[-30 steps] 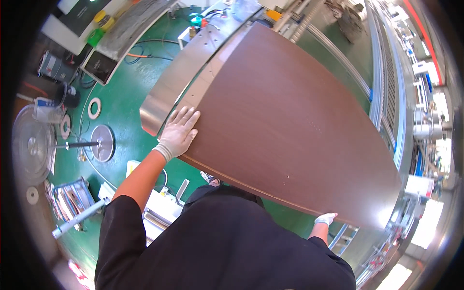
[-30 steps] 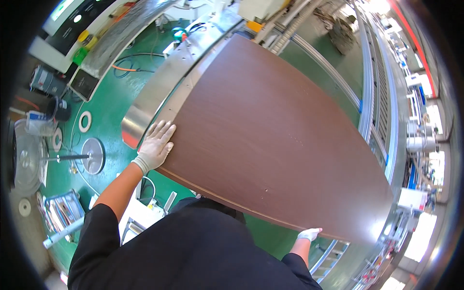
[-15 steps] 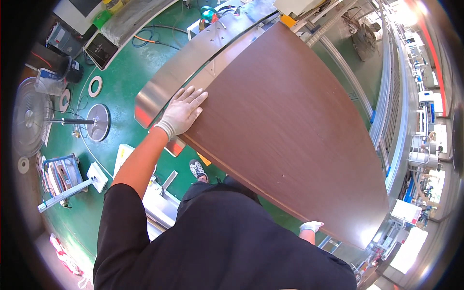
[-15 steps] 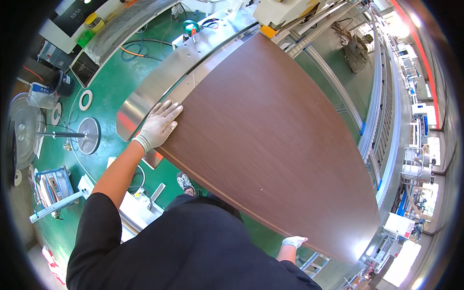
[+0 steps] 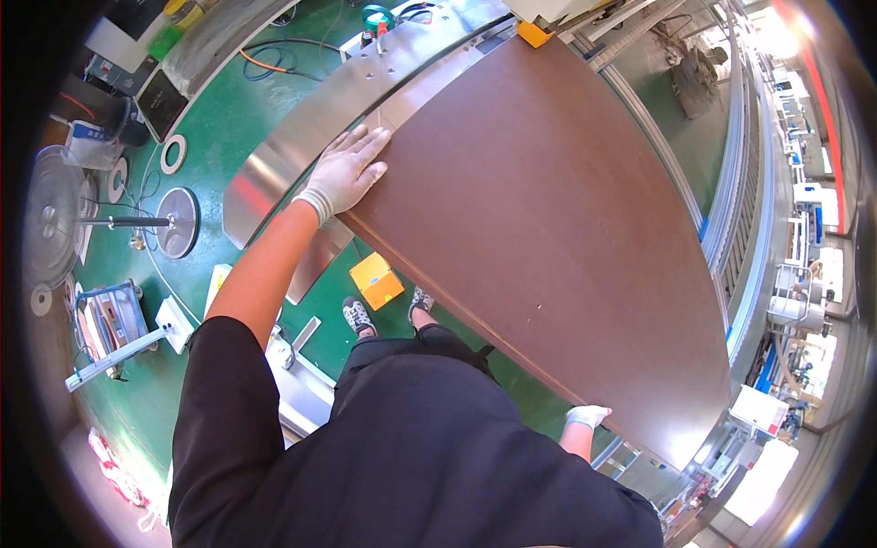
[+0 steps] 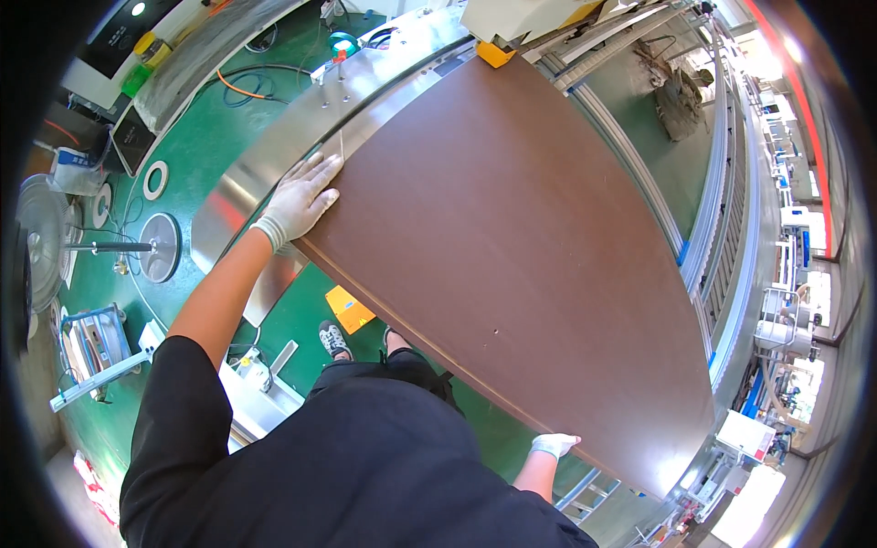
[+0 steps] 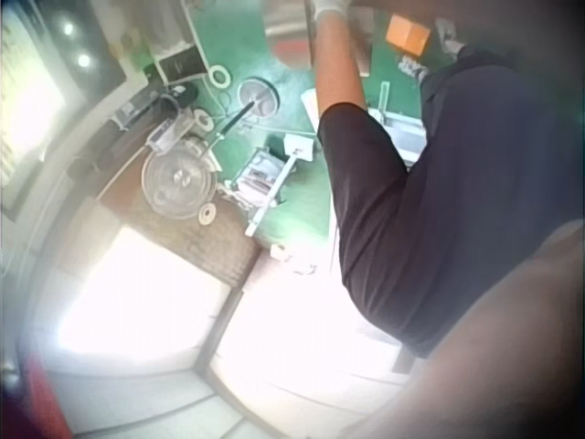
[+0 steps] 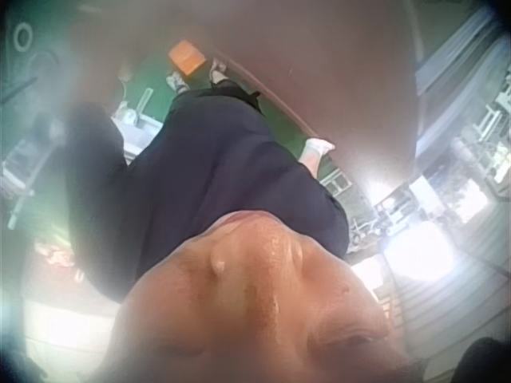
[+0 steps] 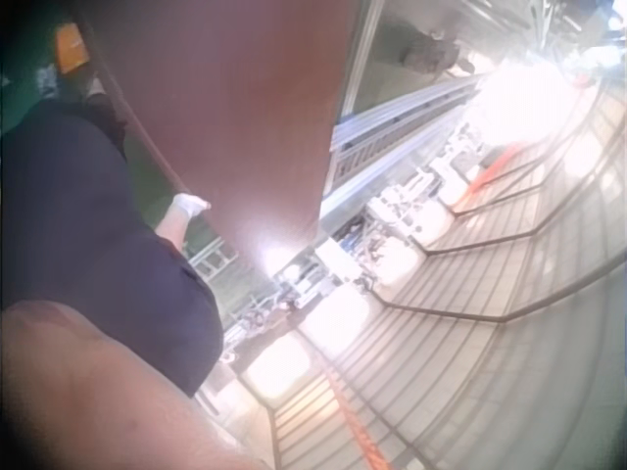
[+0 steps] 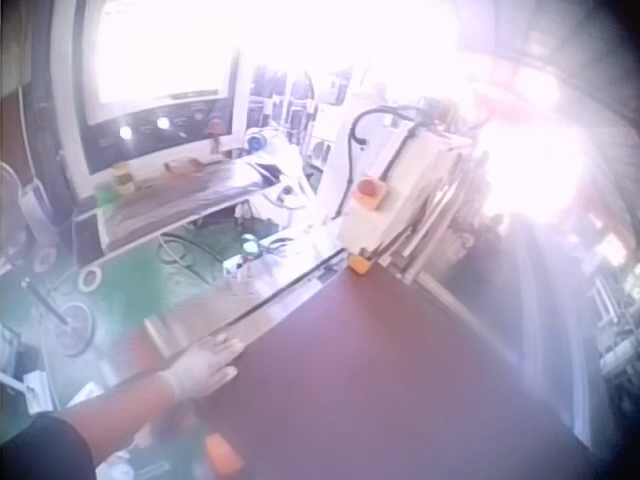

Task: The person picks up a wooden panel from a stack, places it onto a processing machine, and then collects various rolls of edging material from the floor, organizing them into a pile.

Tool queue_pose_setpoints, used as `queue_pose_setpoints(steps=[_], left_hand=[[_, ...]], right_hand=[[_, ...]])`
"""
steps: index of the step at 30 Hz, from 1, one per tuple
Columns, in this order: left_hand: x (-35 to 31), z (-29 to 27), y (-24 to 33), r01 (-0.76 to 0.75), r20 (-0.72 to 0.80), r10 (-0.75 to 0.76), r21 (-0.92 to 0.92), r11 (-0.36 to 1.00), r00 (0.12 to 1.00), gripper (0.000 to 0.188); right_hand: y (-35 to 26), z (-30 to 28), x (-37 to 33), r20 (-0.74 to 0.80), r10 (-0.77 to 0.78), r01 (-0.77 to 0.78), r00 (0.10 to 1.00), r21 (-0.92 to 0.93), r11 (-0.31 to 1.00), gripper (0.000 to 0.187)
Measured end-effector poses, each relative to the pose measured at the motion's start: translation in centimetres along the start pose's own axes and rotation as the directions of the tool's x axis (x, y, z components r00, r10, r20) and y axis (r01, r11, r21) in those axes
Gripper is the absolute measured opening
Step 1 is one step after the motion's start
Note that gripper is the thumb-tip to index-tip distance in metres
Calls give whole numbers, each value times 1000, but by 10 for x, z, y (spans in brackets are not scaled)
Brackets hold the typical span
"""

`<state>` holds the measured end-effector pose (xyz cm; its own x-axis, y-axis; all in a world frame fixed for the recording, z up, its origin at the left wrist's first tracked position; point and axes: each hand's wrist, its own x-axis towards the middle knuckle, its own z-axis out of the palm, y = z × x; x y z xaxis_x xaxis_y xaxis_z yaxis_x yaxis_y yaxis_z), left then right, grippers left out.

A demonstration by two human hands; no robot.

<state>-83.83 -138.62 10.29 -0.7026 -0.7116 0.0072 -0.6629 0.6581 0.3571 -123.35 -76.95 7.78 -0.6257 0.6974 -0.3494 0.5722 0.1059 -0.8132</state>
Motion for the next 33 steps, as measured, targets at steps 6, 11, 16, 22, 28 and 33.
queue_pose_setpoints(steps=[6,11,16,22,28,33], left_hand=[[55,9,13,18,-67,-22,-71,997,997,56],[59,22,10,44,-180,-70,-140,989,981,48],[60,28,19,45,-260,-78,-128,991,963,39],[67,29,31,63,-268,-78,-66,996,960,38],[43,47,24,229,-378,-196,43,973,905,45],[-64,53,81,187,-288,-152,100,977,946,50]], right_hand=[[-17,52,46,162,-140,110,977,180,978,80],[-39,97,49,215,-270,205,939,282,937,82],[-68,143,54,313,-232,88,921,413,906,73],[-80,216,22,737,-11,-370,676,352,860,59],[-3,240,-206,974,225,-55,-2,-225,973,65],[78,159,-321,794,275,548,-542,86,832,28]])
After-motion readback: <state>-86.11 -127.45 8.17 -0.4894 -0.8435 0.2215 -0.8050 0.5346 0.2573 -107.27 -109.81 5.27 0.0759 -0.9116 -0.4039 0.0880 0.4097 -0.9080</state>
